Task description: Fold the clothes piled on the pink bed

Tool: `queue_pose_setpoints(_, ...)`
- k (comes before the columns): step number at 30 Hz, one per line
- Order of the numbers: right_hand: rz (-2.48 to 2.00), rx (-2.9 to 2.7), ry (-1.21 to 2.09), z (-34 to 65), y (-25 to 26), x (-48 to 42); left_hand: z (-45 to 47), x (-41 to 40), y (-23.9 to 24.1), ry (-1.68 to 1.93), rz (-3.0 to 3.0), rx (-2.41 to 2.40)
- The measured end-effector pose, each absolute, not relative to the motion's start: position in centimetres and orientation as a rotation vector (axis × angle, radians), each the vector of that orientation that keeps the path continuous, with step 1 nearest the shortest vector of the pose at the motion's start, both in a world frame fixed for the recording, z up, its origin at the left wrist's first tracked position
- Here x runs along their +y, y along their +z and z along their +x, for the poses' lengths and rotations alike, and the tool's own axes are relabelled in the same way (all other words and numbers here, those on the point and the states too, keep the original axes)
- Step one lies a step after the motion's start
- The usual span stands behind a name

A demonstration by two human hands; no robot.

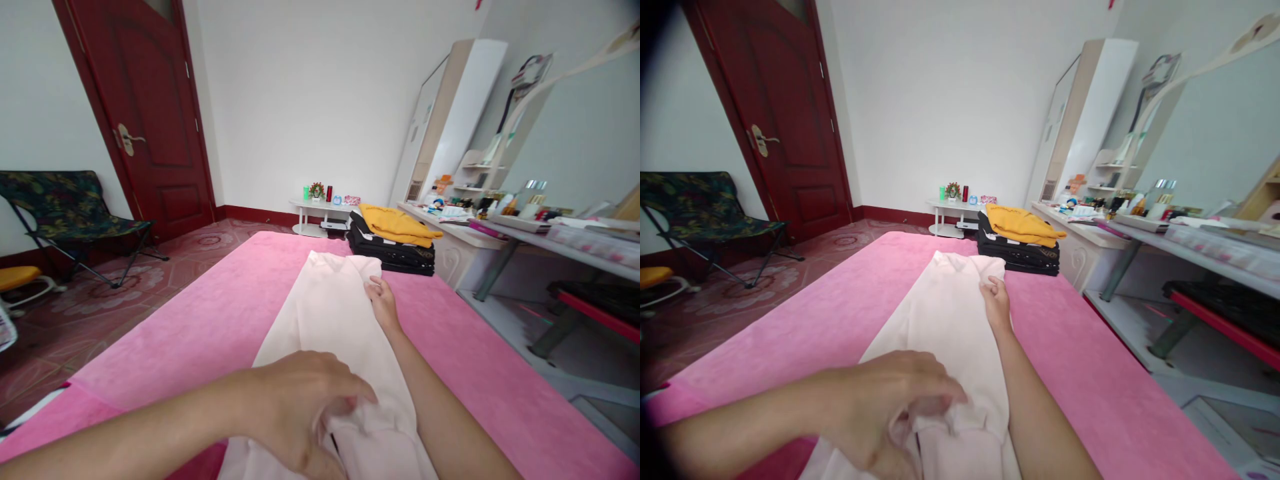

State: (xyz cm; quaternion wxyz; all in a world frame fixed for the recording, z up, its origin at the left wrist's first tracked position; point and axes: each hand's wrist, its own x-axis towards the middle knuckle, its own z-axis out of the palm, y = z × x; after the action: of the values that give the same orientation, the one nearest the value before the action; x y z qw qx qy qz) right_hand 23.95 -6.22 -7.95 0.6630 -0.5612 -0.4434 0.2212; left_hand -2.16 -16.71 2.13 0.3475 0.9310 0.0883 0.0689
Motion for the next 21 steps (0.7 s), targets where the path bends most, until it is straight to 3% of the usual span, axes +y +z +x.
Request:
queue_pose_setpoints(5, -1.188, -1.034, 0.644, 23.8, -7.5, -6.8, -1.0, -17.4, 1.4, 0.172, 2.433, 0.058)
queue_pose_setpoints(14, -1.235, -1.016, 0.543, 23.9, -7.4, -6.6, -1.0, -18.0, 1.4, 0.090, 2.611, 0.256)
queue_pose_setpoints(21, -1.220, -0.978, 0.487, 24.2, -7.4, -6.7, -2.3, -16.8, 5.0, -0.011, 2.270, 0.216)
